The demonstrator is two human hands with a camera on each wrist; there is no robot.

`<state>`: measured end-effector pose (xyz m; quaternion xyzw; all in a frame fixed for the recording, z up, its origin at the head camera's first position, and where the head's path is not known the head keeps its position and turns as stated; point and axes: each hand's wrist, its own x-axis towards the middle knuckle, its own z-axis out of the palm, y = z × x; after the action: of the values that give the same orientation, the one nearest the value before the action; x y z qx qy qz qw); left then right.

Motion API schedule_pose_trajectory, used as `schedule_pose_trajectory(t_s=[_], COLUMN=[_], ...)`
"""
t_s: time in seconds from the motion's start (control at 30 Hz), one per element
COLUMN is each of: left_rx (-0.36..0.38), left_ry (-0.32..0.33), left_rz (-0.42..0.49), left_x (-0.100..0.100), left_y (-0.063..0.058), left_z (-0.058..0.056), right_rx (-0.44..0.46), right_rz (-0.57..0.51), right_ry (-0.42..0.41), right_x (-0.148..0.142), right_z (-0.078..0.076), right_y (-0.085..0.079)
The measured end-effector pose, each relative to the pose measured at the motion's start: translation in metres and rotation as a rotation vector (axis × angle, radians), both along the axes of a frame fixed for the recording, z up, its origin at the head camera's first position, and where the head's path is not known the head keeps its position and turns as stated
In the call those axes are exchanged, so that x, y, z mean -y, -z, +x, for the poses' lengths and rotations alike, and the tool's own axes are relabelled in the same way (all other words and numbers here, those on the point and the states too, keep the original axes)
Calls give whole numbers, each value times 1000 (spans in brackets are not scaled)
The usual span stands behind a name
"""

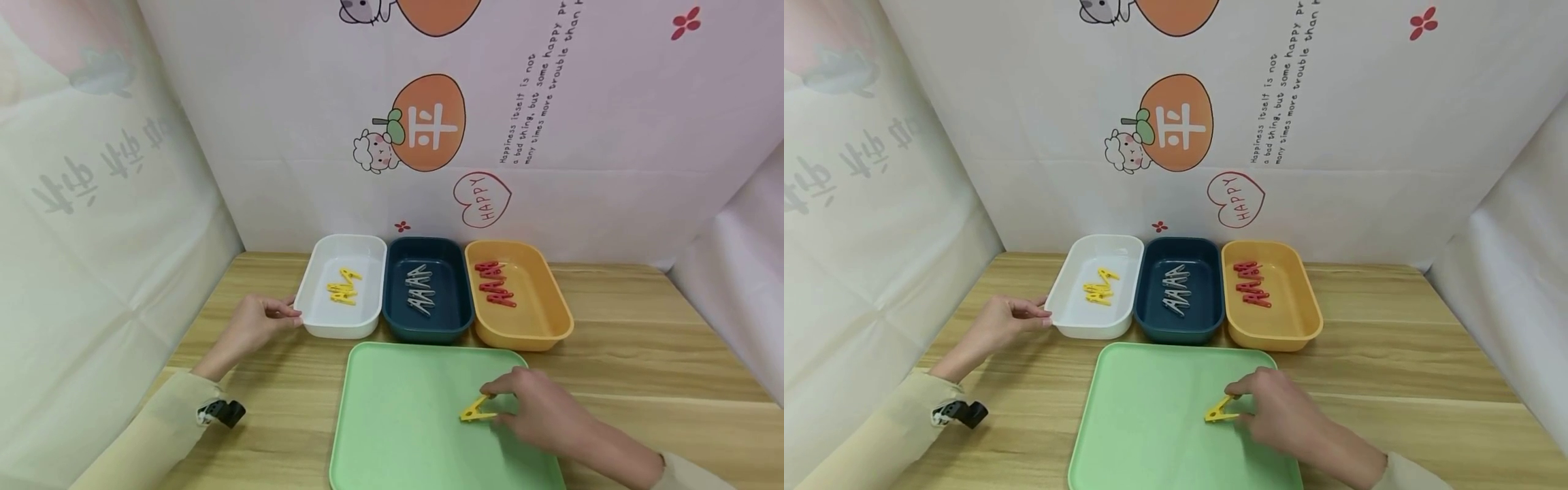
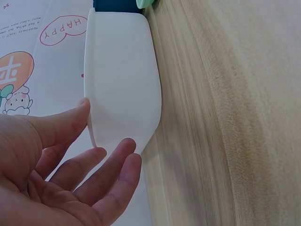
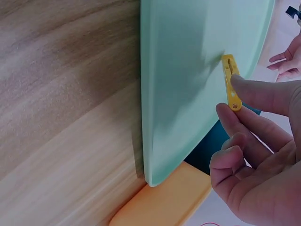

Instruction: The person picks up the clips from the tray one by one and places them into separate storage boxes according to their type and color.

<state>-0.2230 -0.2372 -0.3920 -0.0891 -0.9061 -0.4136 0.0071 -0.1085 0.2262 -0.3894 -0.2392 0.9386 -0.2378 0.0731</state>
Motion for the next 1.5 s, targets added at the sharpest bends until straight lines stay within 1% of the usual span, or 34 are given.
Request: schedule_pose_trajectory(t_s=[0.2,0.33,0.4,0.53,0.7,0.87,1.0,1.1,1.2,1.33,1.43,1.5], left_rx=[-6,-7,-9,-12,0,12,14,6,2,3,7,8], left_ry=[5,4,4,7,0,-7,-7,1,0,0,0,-4], left_rz=[9,5,-3,-13,1,7,0,-6,-9,-12,-12,-12], left_x=[1,1,1,1,1,1,1,1,1,0,0,0], left_y=[1,1,1,2,3,3,2,2,2,1,1,1], left_z=[0,0,-1,-1,-1,-1,-2,-2,-2,-1,-1,-1], right_rx=[41,21,17,37,68,71,66,31,9,39,65,74], right_rz=[-7,-74,-109,-142,-171,-246,-296,-308,-294,-279,-299,-321], right_ry=[47,46,60,117,179,185,177,153,156,197,211,202], right_x=[0,-1,-1,2,9,18,25,32,40,54,65,73], right_z=[0,-4,-7,-13,-23,-35,-47,-56,-66,-79,-90,-98], right_y=[-10,-12,-13,-20,-32,-41,-45,-48,-52,-60,-66,-68])
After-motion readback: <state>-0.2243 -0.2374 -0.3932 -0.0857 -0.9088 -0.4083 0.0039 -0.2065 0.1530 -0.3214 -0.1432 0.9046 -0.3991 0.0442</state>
